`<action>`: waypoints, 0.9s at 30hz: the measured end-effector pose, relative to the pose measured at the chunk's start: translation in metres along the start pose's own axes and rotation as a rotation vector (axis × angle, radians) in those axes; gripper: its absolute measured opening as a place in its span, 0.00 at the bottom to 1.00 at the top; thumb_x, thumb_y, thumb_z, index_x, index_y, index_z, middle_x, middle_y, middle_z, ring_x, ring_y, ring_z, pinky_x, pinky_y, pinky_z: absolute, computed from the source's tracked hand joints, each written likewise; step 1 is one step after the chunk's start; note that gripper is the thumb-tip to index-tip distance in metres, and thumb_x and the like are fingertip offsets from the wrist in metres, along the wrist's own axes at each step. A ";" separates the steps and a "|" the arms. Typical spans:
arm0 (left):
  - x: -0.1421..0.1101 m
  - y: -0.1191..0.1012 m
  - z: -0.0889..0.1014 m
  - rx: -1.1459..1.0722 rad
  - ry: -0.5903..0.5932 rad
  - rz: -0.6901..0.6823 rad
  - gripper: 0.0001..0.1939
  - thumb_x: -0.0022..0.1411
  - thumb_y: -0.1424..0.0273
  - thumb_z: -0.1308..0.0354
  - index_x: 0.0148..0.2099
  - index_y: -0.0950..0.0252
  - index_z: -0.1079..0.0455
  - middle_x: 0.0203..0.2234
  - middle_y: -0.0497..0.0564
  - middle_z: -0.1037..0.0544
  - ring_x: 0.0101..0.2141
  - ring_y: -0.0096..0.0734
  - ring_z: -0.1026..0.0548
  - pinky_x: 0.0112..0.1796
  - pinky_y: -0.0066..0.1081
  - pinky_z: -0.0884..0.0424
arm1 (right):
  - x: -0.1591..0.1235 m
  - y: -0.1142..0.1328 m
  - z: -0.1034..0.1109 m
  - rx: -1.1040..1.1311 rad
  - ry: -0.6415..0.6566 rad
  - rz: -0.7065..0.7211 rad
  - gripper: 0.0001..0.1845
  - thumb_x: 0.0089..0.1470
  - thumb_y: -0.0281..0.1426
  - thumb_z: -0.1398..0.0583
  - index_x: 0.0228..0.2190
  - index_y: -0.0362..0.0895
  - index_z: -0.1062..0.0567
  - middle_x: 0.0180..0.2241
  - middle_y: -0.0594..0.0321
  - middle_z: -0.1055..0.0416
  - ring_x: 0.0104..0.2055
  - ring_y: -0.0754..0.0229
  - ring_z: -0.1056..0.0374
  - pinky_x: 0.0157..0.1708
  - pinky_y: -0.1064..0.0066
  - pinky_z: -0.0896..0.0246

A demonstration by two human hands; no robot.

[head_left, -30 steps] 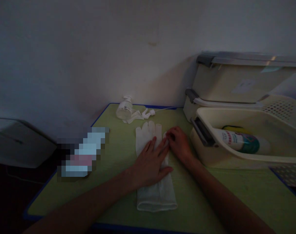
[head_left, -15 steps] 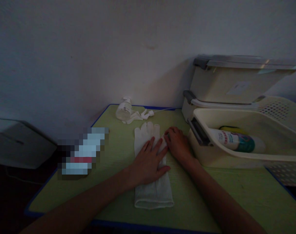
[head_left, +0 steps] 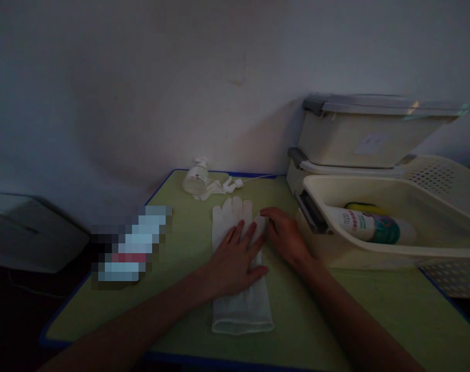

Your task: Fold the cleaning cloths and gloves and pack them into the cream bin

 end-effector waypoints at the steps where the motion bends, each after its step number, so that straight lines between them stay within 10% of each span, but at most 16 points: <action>1: 0.000 0.000 0.000 -0.001 0.000 0.000 0.35 0.62 0.50 0.57 0.66 0.60 0.56 0.65 0.59 0.57 0.63 0.54 0.61 0.59 0.48 0.54 | -0.001 0.002 -0.001 -0.008 0.028 0.016 0.20 0.48 0.17 0.51 0.38 0.41 0.27 0.41 0.55 0.27 0.45 0.59 0.32 0.48 0.66 0.39; 14: 0.002 0.004 0.010 -0.032 -0.046 0.019 0.35 0.60 0.50 0.54 0.63 0.65 0.50 0.65 0.63 0.62 0.64 0.51 0.62 0.59 0.48 0.52 | 0.004 0.005 -0.014 -0.093 0.127 0.012 0.19 0.47 0.16 0.49 0.34 0.40 0.22 0.42 0.53 0.26 0.45 0.56 0.31 0.48 0.65 0.39; 21: 0.047 0.065 0.066 0.137 -0.110 0.291 0.16 0.64 0.70 0.55 0.52 0.69 0.36 0.49 0.60 0.29 0.49 0.41 0.30 0.48 0.36 0.33 | 0.000 0.006 -0.016 -0.103 0.097 0.085 0.19 0.46 0.15 0.50 0.35 0.36 0.24 0.42 0.48 0.28 0.46 0.53 0.34 0.49 0.61 0.40; 27: 0.083 0.104 0.063 0.254 -0.027 0.472 0.16 0.61 0.82 0.58 0.43 0.74 0.30 0.41 0.66 0.26 0.43 0.44 0.26 0.42 0.37 0.30 | 0.000 0.010 -0.010 -0.085 0.005 0.120 0.20 0.48 0.16 0.49 0.41 0.37 0.26 0.45 0.49 0.32 0.47 0.53 0.36 0.49 0.62 0.41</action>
Point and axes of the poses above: each hand's wrist, its own x-axis towards the middle knuckle, its own z-axis out of the back of the hand, y = z × x, the point moved 4 cm from there along x, towards the middle knuckle
